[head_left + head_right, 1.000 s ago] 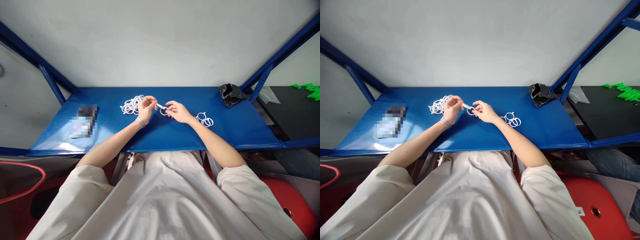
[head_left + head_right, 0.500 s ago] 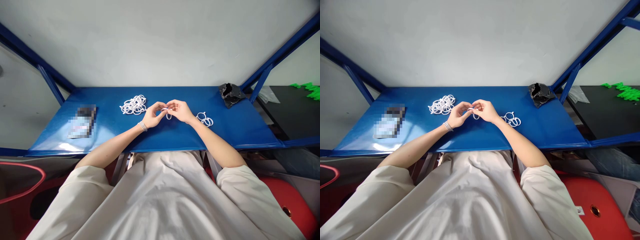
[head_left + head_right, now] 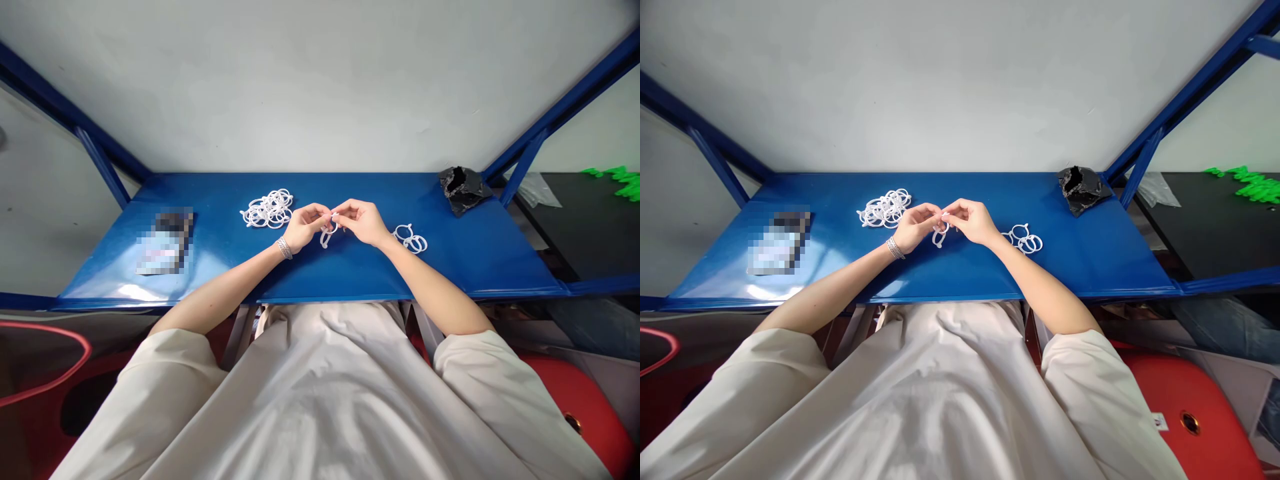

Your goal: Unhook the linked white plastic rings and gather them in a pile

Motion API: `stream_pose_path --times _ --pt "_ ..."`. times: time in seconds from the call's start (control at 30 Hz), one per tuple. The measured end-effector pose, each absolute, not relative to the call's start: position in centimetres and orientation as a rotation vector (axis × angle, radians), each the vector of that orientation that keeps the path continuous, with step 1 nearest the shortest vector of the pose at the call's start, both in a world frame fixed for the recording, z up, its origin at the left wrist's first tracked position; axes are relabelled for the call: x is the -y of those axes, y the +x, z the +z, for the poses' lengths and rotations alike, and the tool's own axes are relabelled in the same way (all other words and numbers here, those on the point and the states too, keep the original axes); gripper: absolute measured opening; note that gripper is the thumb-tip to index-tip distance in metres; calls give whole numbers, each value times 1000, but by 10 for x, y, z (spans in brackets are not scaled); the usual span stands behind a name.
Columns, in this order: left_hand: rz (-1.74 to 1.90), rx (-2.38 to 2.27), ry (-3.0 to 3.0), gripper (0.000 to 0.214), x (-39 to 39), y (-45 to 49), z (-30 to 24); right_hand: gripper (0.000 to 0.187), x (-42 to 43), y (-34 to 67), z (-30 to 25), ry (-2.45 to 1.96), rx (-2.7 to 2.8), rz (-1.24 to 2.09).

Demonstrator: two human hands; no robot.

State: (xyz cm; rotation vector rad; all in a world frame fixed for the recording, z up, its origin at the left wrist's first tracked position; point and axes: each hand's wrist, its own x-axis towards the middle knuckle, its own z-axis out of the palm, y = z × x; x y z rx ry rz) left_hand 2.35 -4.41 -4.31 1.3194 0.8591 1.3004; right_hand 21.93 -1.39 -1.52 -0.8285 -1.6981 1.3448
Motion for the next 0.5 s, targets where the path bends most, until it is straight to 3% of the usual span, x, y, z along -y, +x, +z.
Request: stream_pose_path --times 0.3,0.5 --pt "1221 -847 1614 49 50 19 -41 42 18 222 -7 -880 1748 1230" --pt "1185 -1075 1855 53 54 22 -41 43 12 222 -14 -853 1810 1113"
